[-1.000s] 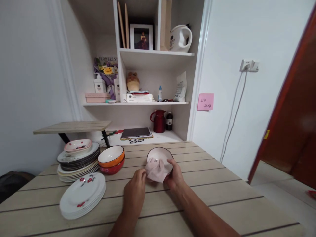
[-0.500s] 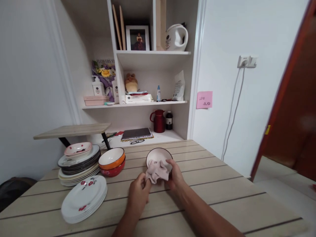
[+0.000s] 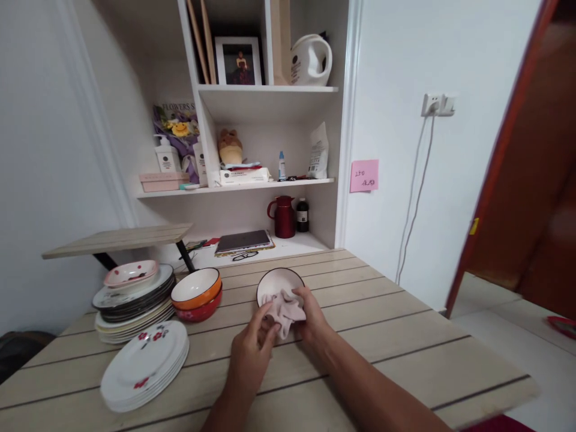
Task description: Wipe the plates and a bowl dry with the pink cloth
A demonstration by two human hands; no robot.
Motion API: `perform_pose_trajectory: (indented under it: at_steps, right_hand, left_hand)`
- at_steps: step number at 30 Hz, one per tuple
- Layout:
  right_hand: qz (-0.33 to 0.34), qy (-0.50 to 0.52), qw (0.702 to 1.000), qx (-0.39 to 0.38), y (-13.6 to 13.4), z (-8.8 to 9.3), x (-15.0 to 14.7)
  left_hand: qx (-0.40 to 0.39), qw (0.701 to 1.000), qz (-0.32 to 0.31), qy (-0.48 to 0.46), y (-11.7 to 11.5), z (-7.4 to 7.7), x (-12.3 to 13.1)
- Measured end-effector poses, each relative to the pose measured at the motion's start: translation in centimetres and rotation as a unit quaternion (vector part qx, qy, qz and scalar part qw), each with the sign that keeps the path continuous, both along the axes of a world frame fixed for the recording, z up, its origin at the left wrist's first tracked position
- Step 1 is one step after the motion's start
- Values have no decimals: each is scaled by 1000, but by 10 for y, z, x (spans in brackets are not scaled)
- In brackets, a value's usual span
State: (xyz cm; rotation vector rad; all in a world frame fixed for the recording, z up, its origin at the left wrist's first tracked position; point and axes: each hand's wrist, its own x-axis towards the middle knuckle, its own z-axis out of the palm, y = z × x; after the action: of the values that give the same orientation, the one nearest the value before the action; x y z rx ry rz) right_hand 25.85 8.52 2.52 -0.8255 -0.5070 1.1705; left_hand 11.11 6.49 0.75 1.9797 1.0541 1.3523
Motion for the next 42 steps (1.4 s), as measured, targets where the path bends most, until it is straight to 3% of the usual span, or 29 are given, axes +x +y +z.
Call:
perform_pose_trajectory:
  at_steps: [6,9,13,18,21,25,28,32,37,42]
  right_hand:
    - [21,-28,999,28,-9,5,-15]
    - [48,-33,997,50,-12,3,-21]
    - [55,-25,997,48,-13,1,-22]
    - [74,-30,997,19,-15,4,-21]
    - [74,-17,997,19,-16,5,-21]
    - [54,2,998,20,-14,4,-21]
    - [35,15,999,12,-14,5,-18]
    - [19,24,999,19,-15,9,-16]
    - [41,7,998,51,-19,11,-20]
    - [76,-51,992,86,-24,15,-20]
  left_hand:
    - [-21,995,70,-72,5,5,-5]
    - [6,995,60,-76,8,8,-8]
    - [85,994,15,70,12,5,-9]
    - [200,930,40,305,15,-8,-1]
    - [239,905,92,339,17,-15,4]
    - [281,899,129,311,17,-15,3]
    - [283,905,108,298,17,-13,0]
    - [269,905,30,329,14,-15,2]
    - [240,915,-15,324,4,-18,8]
    - [248,913,-55,320,3,-10,7]
